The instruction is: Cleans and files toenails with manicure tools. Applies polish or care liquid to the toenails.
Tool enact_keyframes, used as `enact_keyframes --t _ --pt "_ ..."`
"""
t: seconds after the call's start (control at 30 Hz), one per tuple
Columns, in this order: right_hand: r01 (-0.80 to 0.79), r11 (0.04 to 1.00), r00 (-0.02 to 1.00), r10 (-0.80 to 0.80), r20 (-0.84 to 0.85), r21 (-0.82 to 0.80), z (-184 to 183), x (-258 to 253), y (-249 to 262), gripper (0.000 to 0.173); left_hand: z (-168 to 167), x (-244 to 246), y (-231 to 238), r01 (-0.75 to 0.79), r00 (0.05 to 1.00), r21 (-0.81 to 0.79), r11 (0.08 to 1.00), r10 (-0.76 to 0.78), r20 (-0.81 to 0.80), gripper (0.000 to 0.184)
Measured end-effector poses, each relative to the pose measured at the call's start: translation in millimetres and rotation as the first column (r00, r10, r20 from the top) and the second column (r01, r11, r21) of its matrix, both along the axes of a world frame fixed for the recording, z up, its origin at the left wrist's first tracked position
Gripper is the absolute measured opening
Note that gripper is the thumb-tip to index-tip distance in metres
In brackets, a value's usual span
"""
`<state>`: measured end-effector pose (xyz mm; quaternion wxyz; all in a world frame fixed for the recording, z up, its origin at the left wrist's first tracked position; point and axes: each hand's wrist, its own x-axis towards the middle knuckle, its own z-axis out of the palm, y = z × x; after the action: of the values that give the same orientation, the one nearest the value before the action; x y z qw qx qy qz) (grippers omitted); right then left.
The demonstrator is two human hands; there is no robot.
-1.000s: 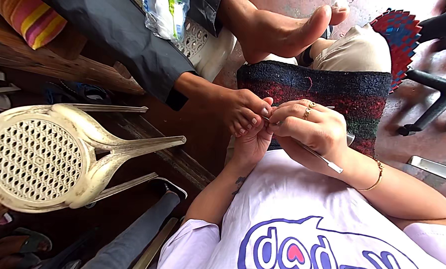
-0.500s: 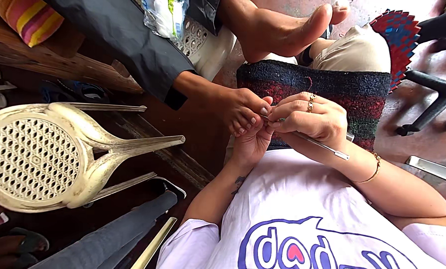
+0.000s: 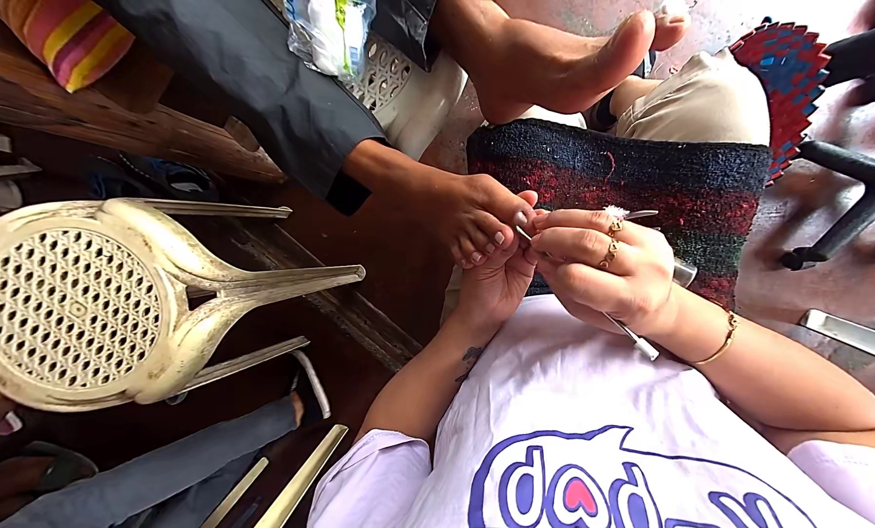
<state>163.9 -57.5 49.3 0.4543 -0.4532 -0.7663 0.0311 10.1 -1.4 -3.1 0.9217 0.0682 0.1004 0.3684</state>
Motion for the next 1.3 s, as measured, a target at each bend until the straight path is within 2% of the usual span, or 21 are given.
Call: enact_keyframes --t 0.2,0.37,0.63,0.8,1.13,1.3 --pt "0.066 0.966 0.989 -0.096 -0.109 -0.252 27 -5 5 0.013 1 0 -1 -0.011 1.0 0.006 1.0 0.011 -0.014 0.026" --pt "0.047 0.944 0.971 -0.12 -0.205 -0.327 33 -2 13 0.013 3 0 -1 -0.013 1.0 0.011 1.0 0.013 -0.009 0.027" --pt "-0.043 0.98 0.955 -0.016 -0.295 -0.192 14 5 13 0.011 0 0 0 -0.004 1.0 -0.004 1.0 0.004 0.006 0.024" --pt "-0.051 0.989 0.953 0.008 -0.302 -0.136 7 6 13 0.011 0 0 0 0.004 1.0 0.008 1.0 -0.004 0.009 0.029" --pt "-0.043 0.998 0.958 0.026 -0.284 -0.051 -4 5 11 0.009 -1 -1 1 0.008 1.0 0.004 1.0 -0.008 0.022 0.029" --pt "-0.042 0.999 0.977 0.04 -0.208 -0.005 -8 5 8 0.009 0 0 1 0.002 1.0 -0.005 1.0 -0.002 0.02 0.028"
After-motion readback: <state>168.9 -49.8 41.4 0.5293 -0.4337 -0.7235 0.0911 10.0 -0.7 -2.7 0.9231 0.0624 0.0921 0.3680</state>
